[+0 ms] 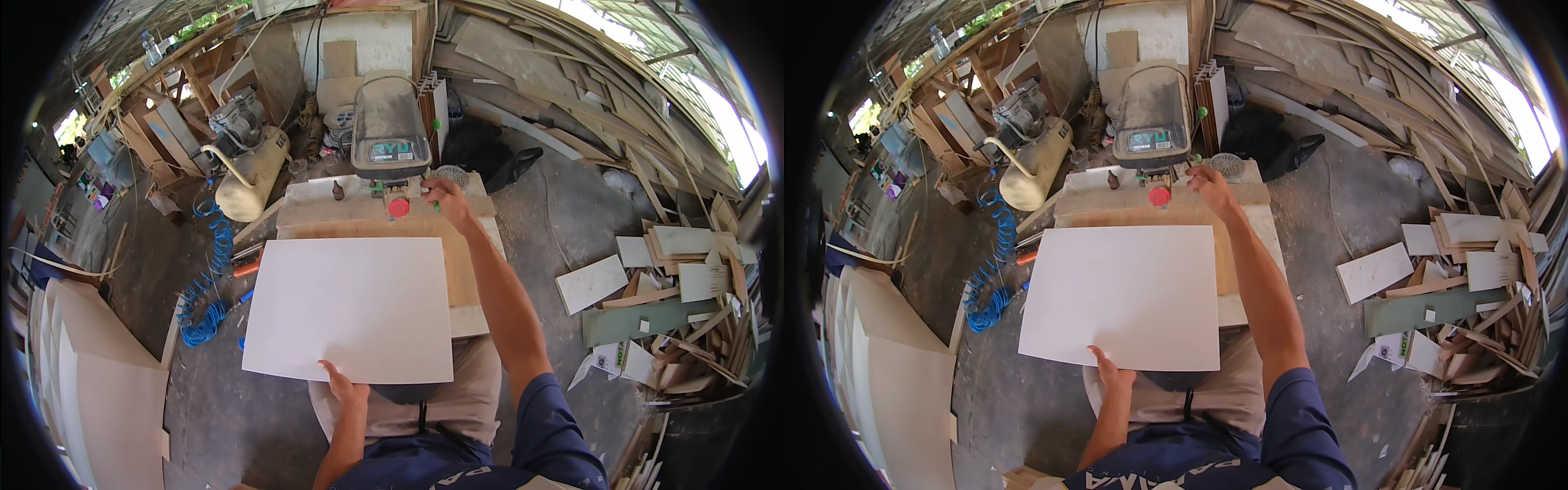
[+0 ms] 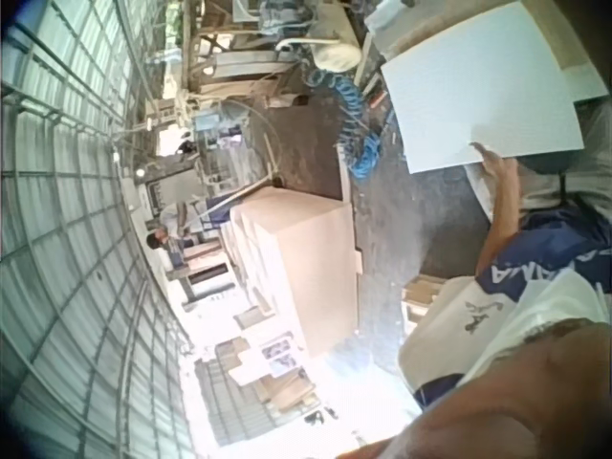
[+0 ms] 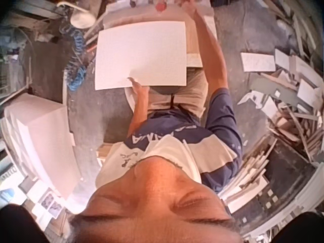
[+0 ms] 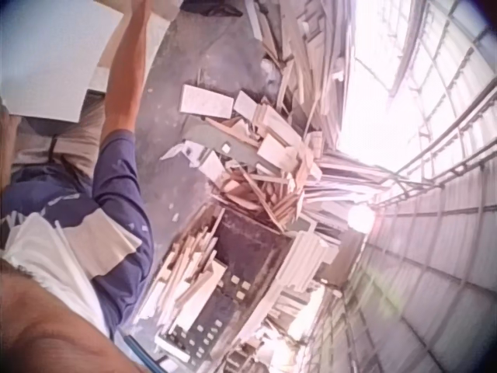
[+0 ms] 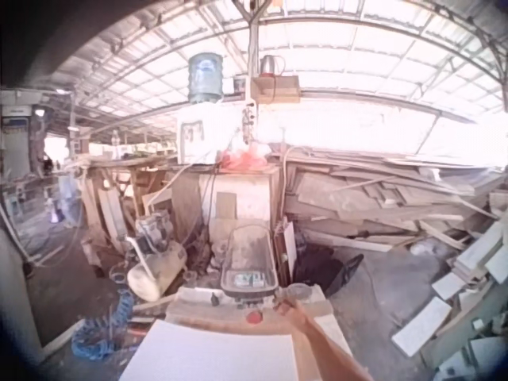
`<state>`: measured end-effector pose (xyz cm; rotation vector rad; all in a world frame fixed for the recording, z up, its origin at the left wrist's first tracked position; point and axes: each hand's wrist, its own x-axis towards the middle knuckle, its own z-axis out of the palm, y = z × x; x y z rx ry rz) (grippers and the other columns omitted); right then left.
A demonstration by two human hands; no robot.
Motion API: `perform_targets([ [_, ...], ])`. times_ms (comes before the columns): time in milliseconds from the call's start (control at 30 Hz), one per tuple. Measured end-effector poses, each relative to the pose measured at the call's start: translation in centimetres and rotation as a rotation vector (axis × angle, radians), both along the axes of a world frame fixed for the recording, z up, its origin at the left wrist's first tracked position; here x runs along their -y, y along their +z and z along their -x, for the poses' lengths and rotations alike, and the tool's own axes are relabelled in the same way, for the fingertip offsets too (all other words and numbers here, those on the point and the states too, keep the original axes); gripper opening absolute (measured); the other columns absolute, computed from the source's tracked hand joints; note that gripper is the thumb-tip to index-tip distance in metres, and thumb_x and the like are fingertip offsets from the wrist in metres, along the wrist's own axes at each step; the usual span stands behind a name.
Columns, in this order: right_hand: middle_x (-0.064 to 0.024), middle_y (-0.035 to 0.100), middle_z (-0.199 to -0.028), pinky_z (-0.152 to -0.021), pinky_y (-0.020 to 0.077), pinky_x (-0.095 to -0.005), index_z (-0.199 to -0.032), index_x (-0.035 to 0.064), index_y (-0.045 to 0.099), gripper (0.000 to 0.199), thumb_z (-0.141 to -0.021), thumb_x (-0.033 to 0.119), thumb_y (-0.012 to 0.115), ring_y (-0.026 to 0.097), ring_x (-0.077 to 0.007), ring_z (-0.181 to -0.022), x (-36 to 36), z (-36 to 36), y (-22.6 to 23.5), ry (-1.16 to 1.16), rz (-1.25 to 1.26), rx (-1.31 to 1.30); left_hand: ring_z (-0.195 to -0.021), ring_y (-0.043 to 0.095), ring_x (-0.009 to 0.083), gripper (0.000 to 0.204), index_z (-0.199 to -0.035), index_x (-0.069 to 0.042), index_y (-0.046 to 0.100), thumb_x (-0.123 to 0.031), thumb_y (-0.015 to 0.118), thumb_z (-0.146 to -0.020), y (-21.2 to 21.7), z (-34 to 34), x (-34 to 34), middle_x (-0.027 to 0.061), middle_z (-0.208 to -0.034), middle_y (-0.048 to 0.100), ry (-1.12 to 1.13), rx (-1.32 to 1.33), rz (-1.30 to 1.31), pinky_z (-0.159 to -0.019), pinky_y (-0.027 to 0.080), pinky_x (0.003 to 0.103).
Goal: The person positions a white board under a drill press, lowers the drill to create multiple holes, and uses a handheld air blower to clear away sawdust.
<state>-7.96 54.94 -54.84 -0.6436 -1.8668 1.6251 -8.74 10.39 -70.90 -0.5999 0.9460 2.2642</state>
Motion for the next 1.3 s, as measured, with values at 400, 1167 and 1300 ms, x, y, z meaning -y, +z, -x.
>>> perform_targets([
  [400, -0.0103, 0.071, -0.104, -0.094, 0.0498, -0.0344, -0.125, -0.0035, 0.067, 0.039, -0.093, 0.016, 0.054, 0.063, -0.0202, -0.104, -0.7, 0.0, -0.8, 0.027, -0.105, 0.011, -0.143, 0.052, 0.0385, 0.095, -0.163, -0.003, 0.026, -0.071, 0.051, -0.102, 5.8, 3.6, -6.5, 0.0109, -0.166, 0.041, 0.357, 0.118, 0.158, -0.116, 0.050, 0.058],
  [1167, -0.0097, 0.071, -0.109, -0.088, 0.0525, -0.0285, -0.133, -0.0038, 0.063, 0.052, -0.087, -0.022, 0.049, 0.069, -0.0170, -0.105, -0.2, -1.1, -2.2, 0.087, -0.271, -0.042, -0.131, 0.060, 0.0383, 0.065, -0.145, 0.003, 0.022, -0.027, 0.065, -0.107, 2.2, 4.6, -7.1, 0.0211, -0.149, 0.048, 0.259, 0.022, 0.438, -0.106, 0.061, 0.053],
  [1300, -0.0110, 0.071, -0.110, -0.088, 0.0536, -0.0297, -0.134, -0.0031, 0.063, 0.053, -0.087, -0.022, 0.048, 0.072, -0.0202, -0.111, -0.6, -1.8, -2.7, 0.124, -0.230, -0.067, -0.129, 0.061, 0.0392, 0.064, -0.141, 0.003, 0.023, -0.026, 0.067, -0.106, 3.5, 3.9, -8.2, 0.0233, -0.151, 0.043, 0.255, 0.015, 0.527, -0.104, 0.061, 0.056],
])
